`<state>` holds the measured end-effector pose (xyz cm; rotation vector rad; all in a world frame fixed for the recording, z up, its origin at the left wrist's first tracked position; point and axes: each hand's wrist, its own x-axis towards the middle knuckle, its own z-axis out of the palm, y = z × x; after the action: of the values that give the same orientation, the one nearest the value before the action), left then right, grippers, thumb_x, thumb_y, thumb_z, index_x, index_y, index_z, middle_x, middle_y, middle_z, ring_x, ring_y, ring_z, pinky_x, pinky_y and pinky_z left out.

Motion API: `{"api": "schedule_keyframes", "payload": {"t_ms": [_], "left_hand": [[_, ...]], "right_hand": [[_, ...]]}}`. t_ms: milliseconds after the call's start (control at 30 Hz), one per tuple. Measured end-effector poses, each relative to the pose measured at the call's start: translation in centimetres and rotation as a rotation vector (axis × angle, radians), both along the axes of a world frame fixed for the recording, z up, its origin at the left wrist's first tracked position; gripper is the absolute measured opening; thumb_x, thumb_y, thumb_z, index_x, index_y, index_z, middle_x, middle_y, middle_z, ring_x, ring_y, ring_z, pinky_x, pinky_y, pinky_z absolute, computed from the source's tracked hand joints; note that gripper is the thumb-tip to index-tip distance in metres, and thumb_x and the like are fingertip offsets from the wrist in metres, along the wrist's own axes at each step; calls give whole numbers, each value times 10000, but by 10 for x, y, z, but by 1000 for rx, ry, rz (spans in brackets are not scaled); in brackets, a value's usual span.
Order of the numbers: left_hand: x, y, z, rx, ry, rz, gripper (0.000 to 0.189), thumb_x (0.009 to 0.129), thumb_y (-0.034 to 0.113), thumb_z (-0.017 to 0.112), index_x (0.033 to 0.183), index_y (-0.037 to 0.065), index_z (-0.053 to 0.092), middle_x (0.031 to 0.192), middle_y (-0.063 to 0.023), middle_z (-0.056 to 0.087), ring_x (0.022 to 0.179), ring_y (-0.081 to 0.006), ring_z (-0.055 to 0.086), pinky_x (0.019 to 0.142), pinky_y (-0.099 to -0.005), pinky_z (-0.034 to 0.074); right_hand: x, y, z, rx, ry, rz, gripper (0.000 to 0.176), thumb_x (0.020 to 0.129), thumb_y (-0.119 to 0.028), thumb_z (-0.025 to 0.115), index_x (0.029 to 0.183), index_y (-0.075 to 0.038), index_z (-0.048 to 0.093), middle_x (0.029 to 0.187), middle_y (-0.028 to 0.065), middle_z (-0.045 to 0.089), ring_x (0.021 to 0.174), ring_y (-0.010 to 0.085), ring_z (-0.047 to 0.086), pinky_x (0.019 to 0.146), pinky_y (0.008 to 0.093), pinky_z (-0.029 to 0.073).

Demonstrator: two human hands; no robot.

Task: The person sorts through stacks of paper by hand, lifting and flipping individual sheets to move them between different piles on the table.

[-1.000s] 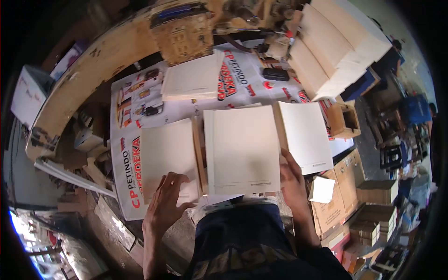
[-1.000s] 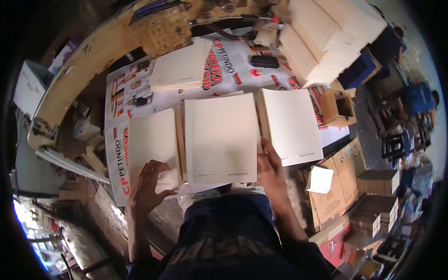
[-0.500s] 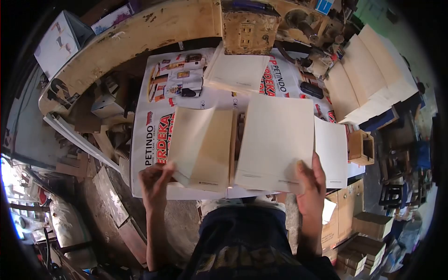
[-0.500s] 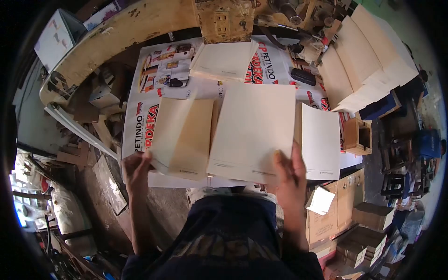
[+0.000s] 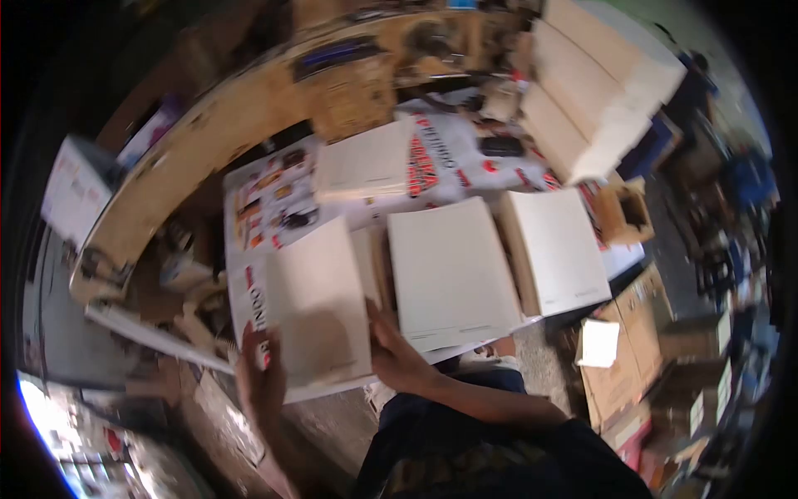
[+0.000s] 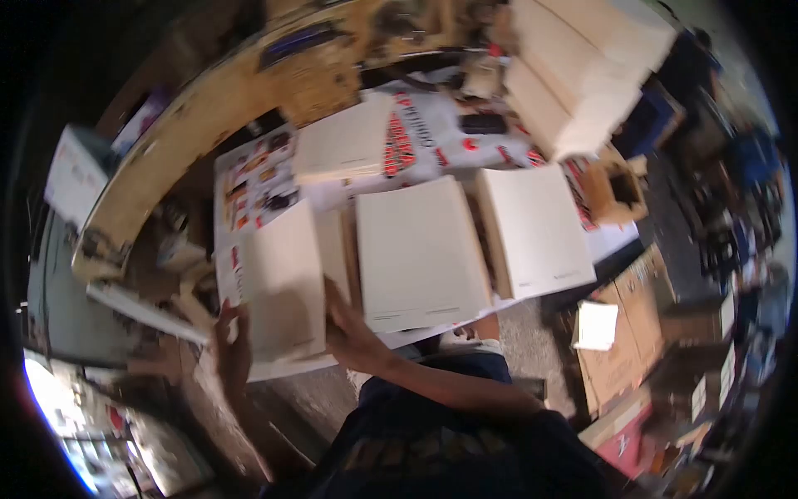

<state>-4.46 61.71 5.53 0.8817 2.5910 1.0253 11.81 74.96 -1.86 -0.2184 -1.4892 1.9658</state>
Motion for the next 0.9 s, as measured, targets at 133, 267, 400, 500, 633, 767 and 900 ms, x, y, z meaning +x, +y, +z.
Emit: {"api": "schedule_keyframes", "payload": {"t_ms": [133, 267, 400, 500, 633, 767, 900], "left_hand": [[28, 8, 48, 213, -302, -155, 535, 941, 217, 631, 1391, -15, 455, 1286, -149, 553, 1141, -201, 512, 1015, -344, 384], [73, 48, 56, 378, -199, -193, 634, 919, 193, 659, 1448, -10, 376, 1364, -149, 494, 1199, -242, 482, 1042, -359, 360], [118, 101, 49, 416, -129, -337, 632, 915, 196, 654, 1438, -36, 387, 1390, -148, 473, 1214, -232, 473, 1053, -346, 346], [165, 154, 58, 367, -442, -724, 581, 926, 197, 631, 1404, -60, 423, 1363, -151, 509, 1204, -214, 490, 1032, -334, 373], [222, 232, 19, 384, -653, -948, 582, 982, 330, 544, 1363, -93, 428, 1328, -204, 555, 1262, -239, 507, 1056, -350, 374], [309, 264, -38, 282, 696, -1069, 730, 848, 402, 706, 1338, -79, 457, 1256, -287, 572, 1160, -362, 585, 1046, -434, 407], [334, 261, -42, 127, 496, -1048, 892, 731, 467, 791, 1397, 10, 412, 1165, -278, 620, 1072, -375, 631, 942, -447, 497]], "right_hand": [[41, 8, 50, -280, 55, 131, 581, 992, -26, 413, 1523, -35, 180, 1285, 129, 506, 1203, 186, 466, 1004, 297, 384], [74, 41, 70, -225, 93, -145, 506, 1049, -312, 428, 1462, -48, 301, 907, -8, 485, 661, 20, 381, 574, 196, 337], [138, 73, 62, -262, 13, -322, 619, 1007, -428, 496, 1415, 17, 357, 803, -8, 483, 571, 39, 393, 509, 215, 345], [192, 83, 52, -180, -151, -626, 381, 943, -244, 649, 1226, 5, 598, 813, -14, 631, 562, 4, 476, 448, 194, 325], [324, 102, 23, 0, -311, -1268, 205, 926, -170, 659, 1104, -70, 671, 858, 2, 661, 763, 84, 629, 639, 229, 495], [387, 109, 102, 42, -162, -1482, 292, 913, -139, 668, 1172, -6, 641, 1050, 53, 684, 955, 127, 629, 863, 252, 465], [416, 104, 116, 95, -204, -1536, 329, 908, -146, 678, 1195, 10, 633, 1063, 42, 675, 971, 106, 608, 850, 242, 446]]}}
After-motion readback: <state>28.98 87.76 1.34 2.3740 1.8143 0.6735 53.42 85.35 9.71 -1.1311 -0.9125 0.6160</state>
